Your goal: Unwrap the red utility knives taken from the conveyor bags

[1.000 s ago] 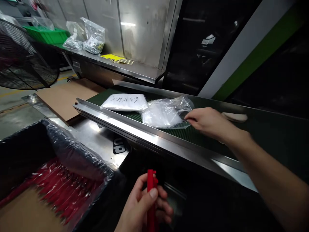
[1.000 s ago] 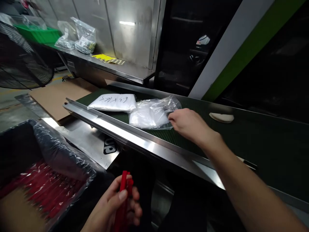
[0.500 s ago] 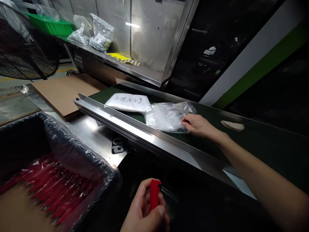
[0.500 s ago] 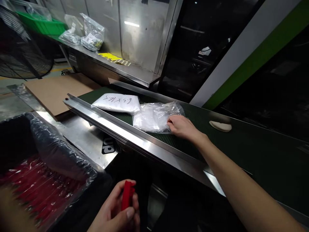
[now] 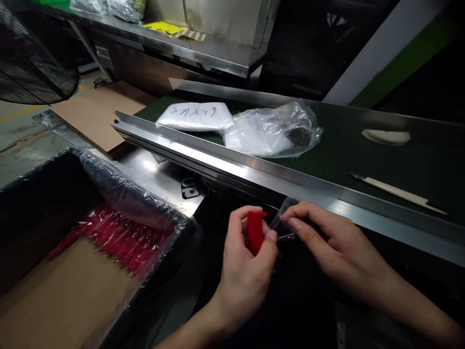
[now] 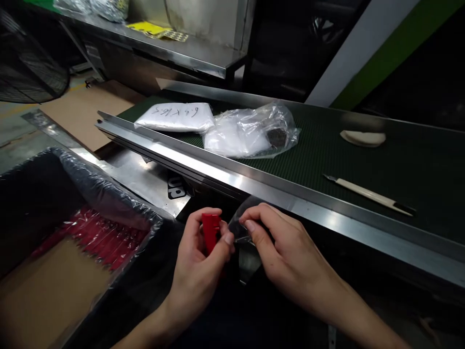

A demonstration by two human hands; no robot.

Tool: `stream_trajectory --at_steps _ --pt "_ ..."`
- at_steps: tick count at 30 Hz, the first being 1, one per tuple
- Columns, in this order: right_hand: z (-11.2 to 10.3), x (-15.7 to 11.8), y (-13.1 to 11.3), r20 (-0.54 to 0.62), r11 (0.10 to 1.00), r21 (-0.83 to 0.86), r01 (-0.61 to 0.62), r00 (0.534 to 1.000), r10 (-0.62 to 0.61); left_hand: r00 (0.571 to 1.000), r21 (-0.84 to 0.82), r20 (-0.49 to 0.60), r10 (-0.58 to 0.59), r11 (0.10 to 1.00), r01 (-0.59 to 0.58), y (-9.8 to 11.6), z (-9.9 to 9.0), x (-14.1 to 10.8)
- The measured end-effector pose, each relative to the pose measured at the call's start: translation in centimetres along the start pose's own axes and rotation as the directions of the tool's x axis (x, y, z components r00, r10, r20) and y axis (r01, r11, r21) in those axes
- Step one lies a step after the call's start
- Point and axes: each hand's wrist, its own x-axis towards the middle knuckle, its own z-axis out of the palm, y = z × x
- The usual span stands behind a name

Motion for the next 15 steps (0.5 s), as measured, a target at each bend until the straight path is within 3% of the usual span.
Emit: stream_trajectory --at_steps 4,6,10,11,13,15 --pt "0.5 -1.9 1.1 -0.171 1.0 -0.01 -0.015 0.985 0.013 0.999 0.201 -0.051 -0.016 0.979 0.026 -1.6 -0.8 -0.6" --pt "0.7 -2.5 0.9 -0.194 1.0 0.0 0.015 0.981 -0.015 0.998 0.397 0.045 0.048 0.916 -0.062 -2.2 -1.0 -0.9" --pt "0.8 -4.0 0.0 0.122 0.992 0.124 -0.017 0.993 0.002 0.928 0.662 0.34 0.152 0.662 -0.351 -3.2 -1.2 -1.8" --pt "0.7 -4.5 -0.1 0.139 0.989 0.143 -0.026 0.99 0.006 0.915 0.684 0.377 0.143 0.623 -0.379 -3.4 -1.2 -2.0" --pt "0.2 -5.9 0.0 0.018 0.991 0.129 -0.029 0.999 0.027 0.925 0.698 0.368 0.094 0.629 -0.342 -3.7 -1.4 -2.0" --pt "-0.5 -7.9 0.8 -0.205 0.997 0.067 -0.036 0.978 0.049 0.957 0.685 0.287 0.042 0.689 -0.236 -3.9 -1.6 -1.6"
